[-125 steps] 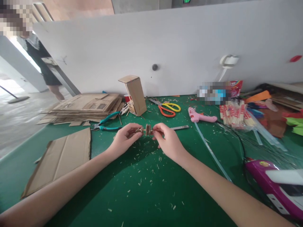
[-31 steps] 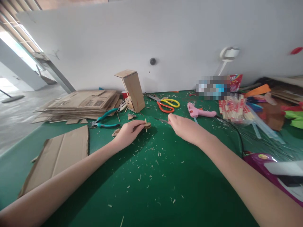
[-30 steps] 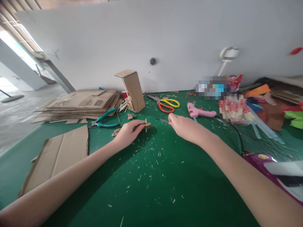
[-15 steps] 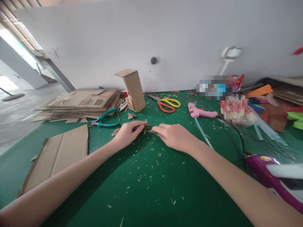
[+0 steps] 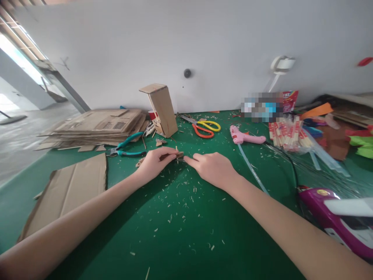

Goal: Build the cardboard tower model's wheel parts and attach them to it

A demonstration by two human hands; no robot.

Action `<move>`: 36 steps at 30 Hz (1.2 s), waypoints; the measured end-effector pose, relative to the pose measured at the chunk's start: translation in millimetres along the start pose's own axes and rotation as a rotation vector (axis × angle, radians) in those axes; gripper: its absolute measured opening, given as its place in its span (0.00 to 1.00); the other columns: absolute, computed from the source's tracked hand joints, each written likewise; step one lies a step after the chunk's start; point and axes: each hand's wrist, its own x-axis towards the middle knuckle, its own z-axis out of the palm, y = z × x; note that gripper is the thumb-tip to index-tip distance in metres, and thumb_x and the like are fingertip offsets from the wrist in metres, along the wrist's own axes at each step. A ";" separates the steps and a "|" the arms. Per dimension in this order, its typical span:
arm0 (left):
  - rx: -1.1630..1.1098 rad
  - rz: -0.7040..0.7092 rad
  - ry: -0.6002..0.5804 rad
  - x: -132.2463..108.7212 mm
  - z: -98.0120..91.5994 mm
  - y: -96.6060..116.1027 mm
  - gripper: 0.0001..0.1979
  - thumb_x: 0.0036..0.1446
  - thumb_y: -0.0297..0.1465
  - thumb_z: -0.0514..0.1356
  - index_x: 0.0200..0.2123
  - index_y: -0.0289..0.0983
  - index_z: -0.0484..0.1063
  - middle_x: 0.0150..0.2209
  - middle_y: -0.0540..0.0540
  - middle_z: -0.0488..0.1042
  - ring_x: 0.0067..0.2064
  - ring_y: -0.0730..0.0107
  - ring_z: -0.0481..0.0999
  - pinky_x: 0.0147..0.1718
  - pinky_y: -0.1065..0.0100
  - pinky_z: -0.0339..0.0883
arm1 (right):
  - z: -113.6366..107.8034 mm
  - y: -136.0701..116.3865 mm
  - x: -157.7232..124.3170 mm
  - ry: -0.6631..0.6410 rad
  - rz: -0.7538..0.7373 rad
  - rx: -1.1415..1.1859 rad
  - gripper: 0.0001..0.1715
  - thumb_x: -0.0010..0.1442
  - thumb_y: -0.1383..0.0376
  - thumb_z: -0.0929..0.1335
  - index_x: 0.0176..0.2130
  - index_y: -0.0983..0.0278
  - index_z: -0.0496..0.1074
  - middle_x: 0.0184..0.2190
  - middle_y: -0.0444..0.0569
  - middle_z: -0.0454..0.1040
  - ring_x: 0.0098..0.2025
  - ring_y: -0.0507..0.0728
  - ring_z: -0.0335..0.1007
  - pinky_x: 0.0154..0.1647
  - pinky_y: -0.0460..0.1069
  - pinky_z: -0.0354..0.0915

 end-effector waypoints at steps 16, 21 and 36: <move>-0.025 0.003 -0.021 0.4 -0.3 -0.9 0.09 0.58 0.31 0.56 0.39 0.39 0.75 0.42 0.47 0.77 0.44 0.68 0.75 0.45 0.67 0.69 | 4.2 1.2 -1.1 0.014 -0.037 -0.001 0.26 0.61 0.72 0.58 0.56 0.55 0.64 0.32 0.44 0.73 0.23 0.50 0.63 0.20 0.49 0.41; 0.017 -0.026 -0.017 0.3 1.0 2.5 0.09 0.58 0.32 0.56 0.39 0.39 0.75 0.41 0.48 0.77 0.42 0.68 0.76 0.43 0.66 0.69 | 6.0 3.6 -4.9 0.041 0.001 -0.003 0.26 0.61 0.72 0.58 0.57 0.59 0.64 0.33 0.48 0.73 0.23 0.50 0.63 0.19 0.48 0.43; -0.199 0.098 -0.017 -40.3 40.9 115.7 0.31 0.58 0.33 0.55 0.63 0.35 0.47 0.61 0.34 0.53 0.61 0.54 0.56 0.57 0.54 0.60 | -65.8 37.5 71.4 0.809 0.663 1.397 0.21 0.60 0.51 0.60 0.51 0.55 0.60 0.27 0.42 0.64 0.16 0.48 0.51 0.14 0.47 0.47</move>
